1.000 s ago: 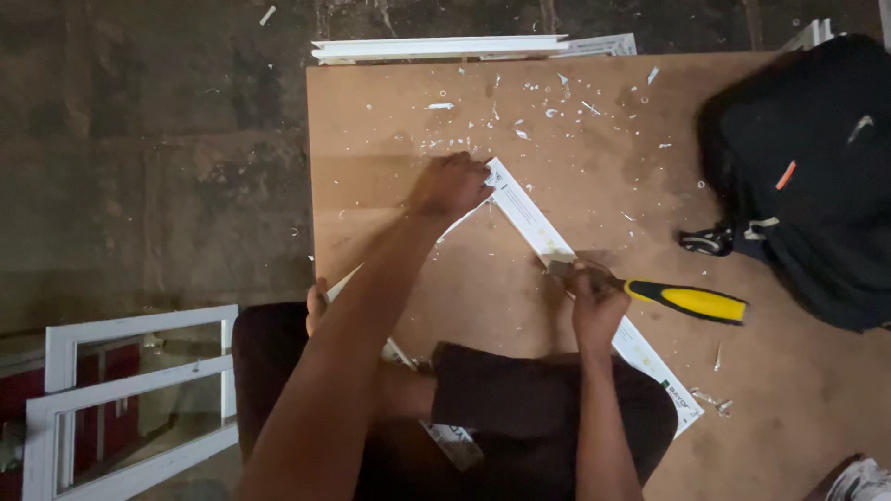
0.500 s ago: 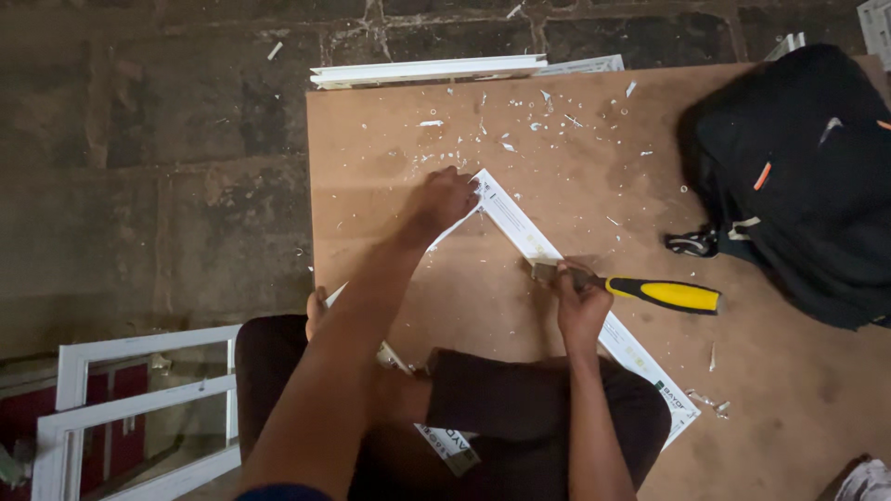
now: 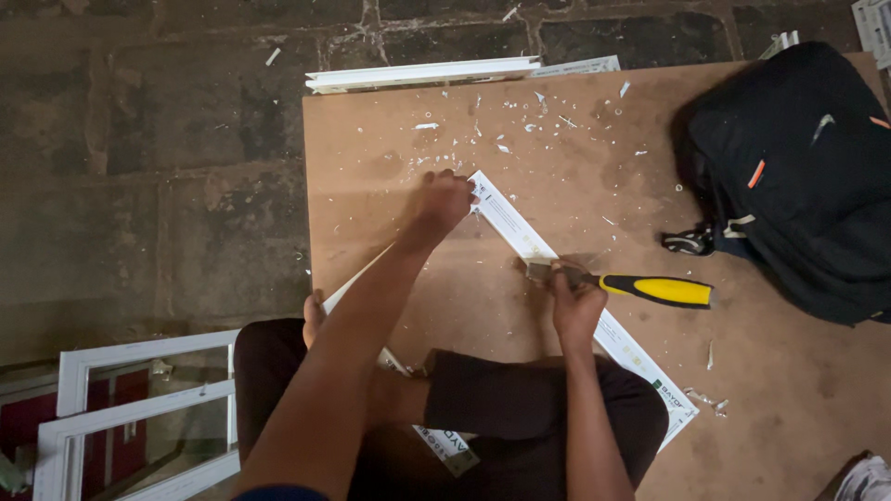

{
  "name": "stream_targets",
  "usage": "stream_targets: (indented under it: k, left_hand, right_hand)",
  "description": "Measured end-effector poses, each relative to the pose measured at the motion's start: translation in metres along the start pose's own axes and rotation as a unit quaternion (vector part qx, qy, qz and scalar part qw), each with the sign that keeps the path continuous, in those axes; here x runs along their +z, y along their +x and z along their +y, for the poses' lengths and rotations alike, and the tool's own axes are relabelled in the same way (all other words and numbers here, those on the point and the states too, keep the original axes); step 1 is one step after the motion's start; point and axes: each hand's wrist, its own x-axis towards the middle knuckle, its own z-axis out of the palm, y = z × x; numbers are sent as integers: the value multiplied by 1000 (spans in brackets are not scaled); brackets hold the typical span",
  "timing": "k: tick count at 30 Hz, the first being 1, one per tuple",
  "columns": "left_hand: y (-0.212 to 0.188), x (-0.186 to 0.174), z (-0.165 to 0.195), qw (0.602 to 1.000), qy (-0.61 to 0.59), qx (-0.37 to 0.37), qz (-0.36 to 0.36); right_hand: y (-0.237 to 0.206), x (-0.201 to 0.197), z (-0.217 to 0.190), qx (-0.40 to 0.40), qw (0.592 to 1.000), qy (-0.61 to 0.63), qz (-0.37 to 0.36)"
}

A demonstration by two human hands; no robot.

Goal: The person sits on the floor and uses a hand file to smooth the cut corners and edges of a white uPVC window frame, rotating the frame to file different corners and brushing away plastic shavings between passes.

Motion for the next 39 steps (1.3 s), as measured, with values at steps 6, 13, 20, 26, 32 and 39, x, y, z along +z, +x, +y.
stream_targets:
  k: [6, 13, 20, 26, 32, 39]
  left_hand:
    - [11, 21, -1, 996, 88, 12, 20]
    - [4, 21, -5, 997, 3, -32, 73]
    - [0, 12, 0, 994, -37, 73, 73]
    - [1, 15, -2, 995, 23, 78, 51]
    - [20, 23, -10, 981, 97, 131, 102]
    - [57, 15, -13, 976, 188, 89, 68]
  right_hand:
    - [0, 0, -4, -3, 997, -72, 4]
    - [3, -2, -7, 40, 998, 49, 0]
    - [8, -9, -1, 19, 999, -30, 3]
    - [9, -6, -4, 37, 999, -13, 1]
    - [10, -6, -5, 14, 998, -66, 7]
    - [10, -7, 3, -4, 999, -46, 6]
